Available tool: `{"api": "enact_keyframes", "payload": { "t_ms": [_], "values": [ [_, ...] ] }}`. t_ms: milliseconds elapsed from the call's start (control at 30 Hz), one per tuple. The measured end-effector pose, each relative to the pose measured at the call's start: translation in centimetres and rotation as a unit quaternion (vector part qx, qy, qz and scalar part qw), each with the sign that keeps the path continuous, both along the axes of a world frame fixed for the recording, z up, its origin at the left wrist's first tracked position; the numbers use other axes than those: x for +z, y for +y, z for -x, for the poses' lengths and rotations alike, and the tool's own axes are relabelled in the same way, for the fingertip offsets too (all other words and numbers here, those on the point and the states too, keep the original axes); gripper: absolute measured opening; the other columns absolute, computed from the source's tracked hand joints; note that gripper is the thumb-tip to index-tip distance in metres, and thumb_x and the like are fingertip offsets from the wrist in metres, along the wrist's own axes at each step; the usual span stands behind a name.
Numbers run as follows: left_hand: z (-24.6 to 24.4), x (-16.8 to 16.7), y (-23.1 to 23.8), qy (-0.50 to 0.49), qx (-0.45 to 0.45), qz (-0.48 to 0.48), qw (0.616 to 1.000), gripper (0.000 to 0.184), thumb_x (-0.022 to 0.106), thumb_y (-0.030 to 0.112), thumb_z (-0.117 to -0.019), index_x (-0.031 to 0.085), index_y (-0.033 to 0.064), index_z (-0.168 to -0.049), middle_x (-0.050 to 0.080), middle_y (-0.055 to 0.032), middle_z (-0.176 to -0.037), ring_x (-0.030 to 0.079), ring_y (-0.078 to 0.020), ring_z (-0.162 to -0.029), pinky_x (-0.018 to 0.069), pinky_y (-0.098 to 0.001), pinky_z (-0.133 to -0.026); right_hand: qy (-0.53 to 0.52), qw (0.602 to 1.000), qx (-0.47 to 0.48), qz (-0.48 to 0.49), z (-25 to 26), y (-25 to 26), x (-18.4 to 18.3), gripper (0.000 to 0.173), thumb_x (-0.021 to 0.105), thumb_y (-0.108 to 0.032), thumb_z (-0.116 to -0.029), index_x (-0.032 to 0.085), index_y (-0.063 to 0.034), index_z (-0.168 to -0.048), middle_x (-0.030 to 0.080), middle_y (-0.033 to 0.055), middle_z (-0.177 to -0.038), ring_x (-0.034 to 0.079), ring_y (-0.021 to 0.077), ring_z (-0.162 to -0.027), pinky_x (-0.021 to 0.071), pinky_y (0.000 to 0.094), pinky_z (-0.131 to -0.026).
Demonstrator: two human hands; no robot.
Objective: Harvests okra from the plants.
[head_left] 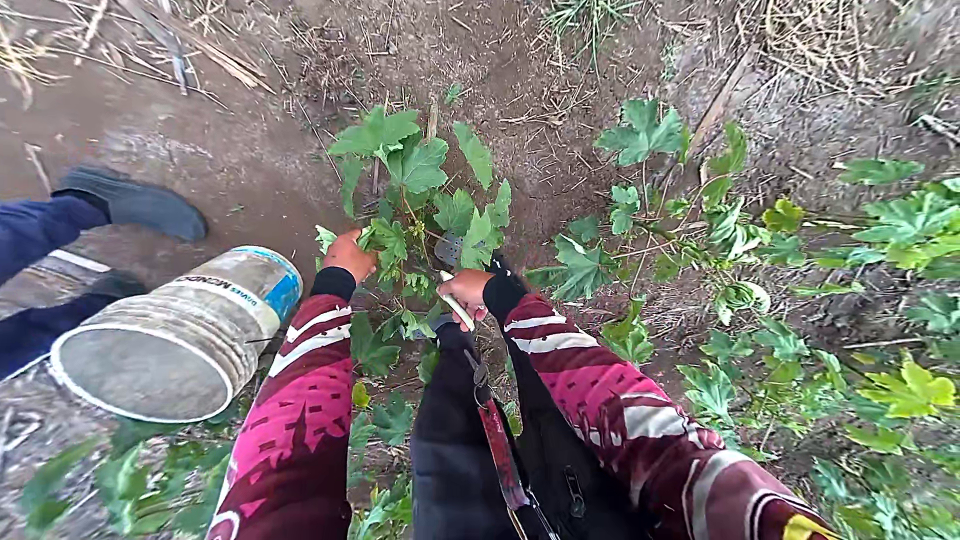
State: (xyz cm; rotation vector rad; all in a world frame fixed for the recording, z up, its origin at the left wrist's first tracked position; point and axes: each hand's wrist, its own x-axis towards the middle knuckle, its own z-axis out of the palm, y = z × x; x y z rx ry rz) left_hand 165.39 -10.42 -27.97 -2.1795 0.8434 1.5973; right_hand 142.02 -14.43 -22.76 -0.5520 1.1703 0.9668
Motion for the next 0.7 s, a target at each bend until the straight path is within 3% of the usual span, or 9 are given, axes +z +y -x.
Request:
{"api": "enact_keyframes", "payload": {
  "t_ms": [233,433,700],
  "values": [
    [0.0,0.0,0.0,-0.013,0.050,0.018,0.999,0.045,0.067,0.013,-0.0963,0.056,0.0047,-0.139,0.071,-0.0237,-0.106,0.072,-0.0372,-0.086,0.0577,-0.0602,-0.085,0.022,0.998,-0.047,0.039,-1.2,1.1,-3.4,0.049,0.047,-0.049,-0.1068,0.060,-0.0050,-0.124,0.073,0.0140,-0.082,0.064,0.0193,-0.056,0.0487,0.0326,-0.050],
    [0.2,0.2,0.0,-0.020,0.091,0.029,0.995,0.046,0.066,0.004,-0.0912,0.057,0.0031,-0.136,0.071,-0.0233,-0.101,0.071,-0.0384,-0.085,0.0559,-0.0619,-0.082,0.016,0.999,-0.016,0.045,-2.7,-0.1,-3.8,0.047,0.047,-0.044,-0.1066,0.062,-0.0038,-0.123,0.072,0.0154,-0.091,0.065,0.0215,-0.064,0.0512,0.0374,-0.058],
    [0.2,-0.3,0.4,-0.012,0.117,0.050,0.992,0.048,0.066,-0.004,-0.0866,0.057,0.0005,-0.133,0.070,-0.0245,-0.104,0.071,-0.0379,-0.083,0.0569,-0.0615,-0.079,-0.001,0.998,0.033,0.056,-3.5,-1.4,-3.2,0.047,0.046,-0.044,-0.1074,0.063,-0.0032,-0.121,0.071,0.0148,-0.096,0.066,0.0212,-0.068,0.0530,0.0387,-0.063]
  ]
}}
